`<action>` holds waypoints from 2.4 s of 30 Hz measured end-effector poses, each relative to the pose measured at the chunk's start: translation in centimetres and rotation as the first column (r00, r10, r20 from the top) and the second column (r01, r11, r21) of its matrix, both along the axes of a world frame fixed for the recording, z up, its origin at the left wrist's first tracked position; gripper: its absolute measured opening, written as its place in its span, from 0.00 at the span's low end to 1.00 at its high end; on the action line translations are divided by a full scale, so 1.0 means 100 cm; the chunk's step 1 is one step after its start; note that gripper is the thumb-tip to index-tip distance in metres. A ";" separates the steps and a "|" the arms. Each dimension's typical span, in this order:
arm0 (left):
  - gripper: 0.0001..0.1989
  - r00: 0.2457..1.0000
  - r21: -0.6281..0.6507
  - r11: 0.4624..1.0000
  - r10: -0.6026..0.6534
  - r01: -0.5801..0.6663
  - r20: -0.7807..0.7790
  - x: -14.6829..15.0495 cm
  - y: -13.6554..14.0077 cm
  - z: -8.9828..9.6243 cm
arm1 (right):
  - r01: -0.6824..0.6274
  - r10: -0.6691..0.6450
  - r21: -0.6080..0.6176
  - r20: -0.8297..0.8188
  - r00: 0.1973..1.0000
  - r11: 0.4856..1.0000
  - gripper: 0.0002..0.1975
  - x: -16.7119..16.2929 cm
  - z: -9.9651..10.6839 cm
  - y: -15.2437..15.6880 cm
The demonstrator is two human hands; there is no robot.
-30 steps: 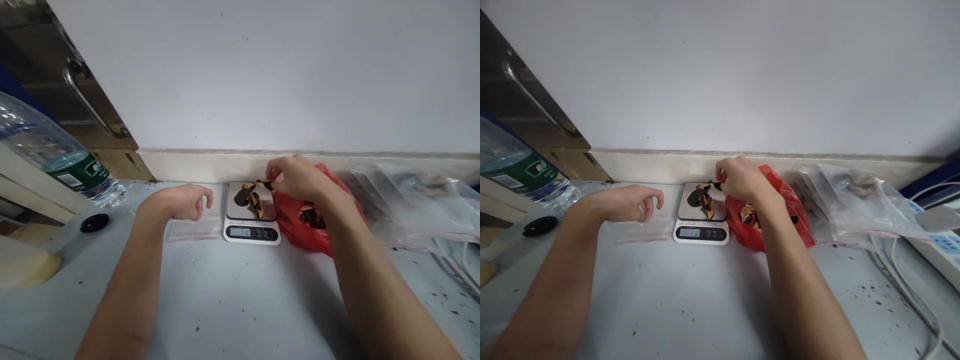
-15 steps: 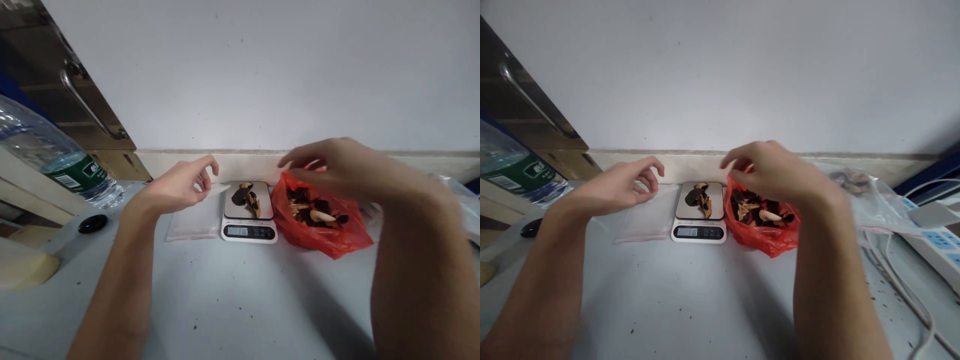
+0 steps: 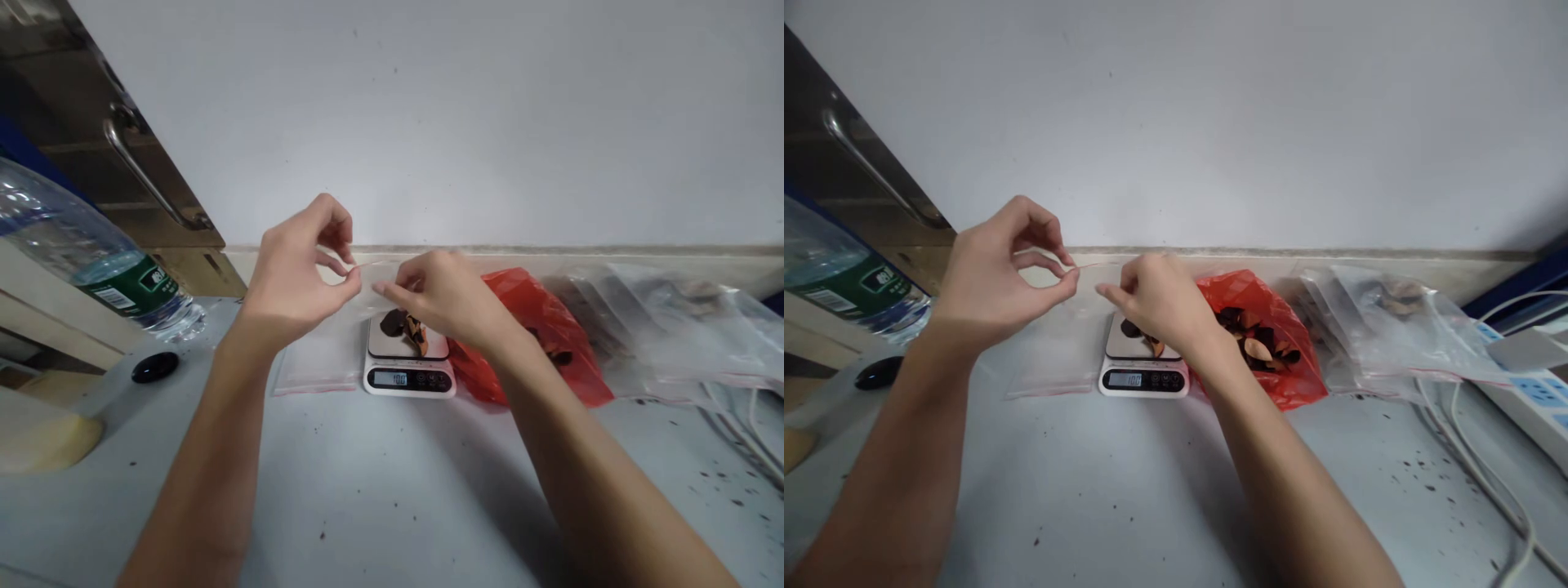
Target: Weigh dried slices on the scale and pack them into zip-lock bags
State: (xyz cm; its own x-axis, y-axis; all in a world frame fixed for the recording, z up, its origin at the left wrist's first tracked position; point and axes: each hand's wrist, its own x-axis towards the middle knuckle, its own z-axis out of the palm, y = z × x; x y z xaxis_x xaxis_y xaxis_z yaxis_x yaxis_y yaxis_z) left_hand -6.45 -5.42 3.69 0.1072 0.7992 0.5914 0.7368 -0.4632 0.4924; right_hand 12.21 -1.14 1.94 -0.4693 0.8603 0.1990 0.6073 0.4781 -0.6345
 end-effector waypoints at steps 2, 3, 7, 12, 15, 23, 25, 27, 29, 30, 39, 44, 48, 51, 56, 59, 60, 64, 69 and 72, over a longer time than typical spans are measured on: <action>0.13 0.996 -0.001 0.997 -0.078 0.078 -0.037 -0.001 -0.001 0.001 | 0.080 -0.075 0.043 -0.101 0.992 0.996 0.16 -0.004 0.000 -0.001; 0.23 0.989 -0.063 0.990 -0.127 0.123 -0.070 -0.002 -0.001 0.001 | 0.076 -0.069 0.039 -0.161 0.985 0.996 0.14 -0.005 -0.001 -0.001; 0.63 0.942 -0.423 0.886 -0.285 0.189 -0.177 -0.006 0.000 -0.002 | -0.044 0.036 -0.018 -0.321 0.946 0.999 0.12 -0.004 -0.004 0.001; 0.54 0.944 -0.487 0.868 -0.237 0.101 -0.227 -0.010 0.003 -0.004 | -0.162 0.113 -0.117 -0.345 0.932 0.980 0.16 0.002 -0.002 0.003; 0.46 0.939 -0.479 0.878 -0.175 0.014 -0.295 -0.015 0.002 0.000 | -0.010 -0.021 -0.150 -0.201 0.979 0.989 0.11 0.007 0.003 0.004; 0.45 0.893 -0.665 0.741 -0.229 -0.097 -0.387 -0.018 0.011 -0.012 | 0.247 -0.077 -0.220 0.579 0.812 0.944 0.31 0.001 -0.001 -0.002; 0.45 0.883 -0.676 0.732 -0.264 -0.078 -0.389 -0.017 0.014 -0.016 | 0.248 -0.066 -0.223 0.605 0.793 0.943 0.33 -0.005 -0.006 -0.002; 0.46 0.878 -0.687 0.723 -0.281 -0.071 -0.387 -0.016 0.015 -0.019 | 0.235 -0.050 -0.227 0.609 0.791 0.945 0.32 -0.008 -0.010 0.001; 0.47 0.879 -0.698 0.713 -0.283 -0.074 -0.383 -0.016 0.016 -0.019 | 0.225 -0.041 -0.233 0.604 0.796 0.946 0.29 -0.008 -0.013 0.004; 0.48 0.881 -0.701 0.709 -0.282 -0.076 -0.381 -0.016 0.015 -0.020 | 0.223 -0.039 -0.234 0.602 0.798 0.946 0.28 -0.008 -0.013 0.006; 0.51 0.862 -0.744 0.657 -0.302 -0.121 -0.407 -0.009 0.019 -0.025 | 0.198 -0.040 -0.280 0.483 0.874 0.939 0.19 0.012 -0.007 0.014; 0.51 0.867 -0.746 0.662 -0.323 -0.079 -0.379 -0.006 0.022 -0.028 | 0.103 -0.031 -0.244 0.283 0.959 0.964 0.15 0.027 0.009 0.012; 0.41 0.894 -0.725 0.679 -0.388 0.113 -0.224 -0.001 0.021 -0.026 | -0.208 0.239 -0.198 0.151 0.959 0.958 0.13 0.026 0.014 0.007; 0.35 0.911 -0.704 0.680 -0.396 0.203 -0.119 0.000 0.020 -0.023 | -0.309 0.326 -0.172 0.084 0.942 0.935 0.13 0.022 0.010 0.007; 0.44 0.955 -0.671 0.738 -0.244 0.070 -0.168 -0.011 0.015 -0.014 | -0.295 0.267 -0.129 -0.195 0.944 0.947 0.23 0.022 0.004 0.013; 0.47 0.959 -0.674 0.738 -0.209 0.028 -0.189 -0.017 0.013 -0.009 | -0.291 0.247 -0.121 -0.291 0.924 0.949 0.14 0.024 0.000 0.019; 0.48 0.959 -0.672 0.741 -0.201 0.016 -0.199 -0.018 0.012 -0.008 | -0.255 0.217 -0.106 -0.284 0.934 0.961 0.11 0.024 -0.002 0.022; 0.50 0.952 -0.647 0.761 -0.160 -0.050 -0.262 -0.024 0.008 -0.004 | -0.035 0.036 0.036 -0.036 0.999 0.999 0.14 0.017 -0.017 0.030; 0.49 0.942 -0.644 0.762 -0.167 -0.064 -0.291 -0.028 0.007 -0.004 | -0.196 0.196 -0.033 0.324 0.926 0.980 0.29 0.001 -0.034 0.026; 0.49 0.939 -0.647 0.759 -0.169 -0.070 -0.300 -0.028 0.009 -0.006 | -0.189 0.245 -0.168 0.439 0.864 0.968 0.24 -0.005 -0.034 0.020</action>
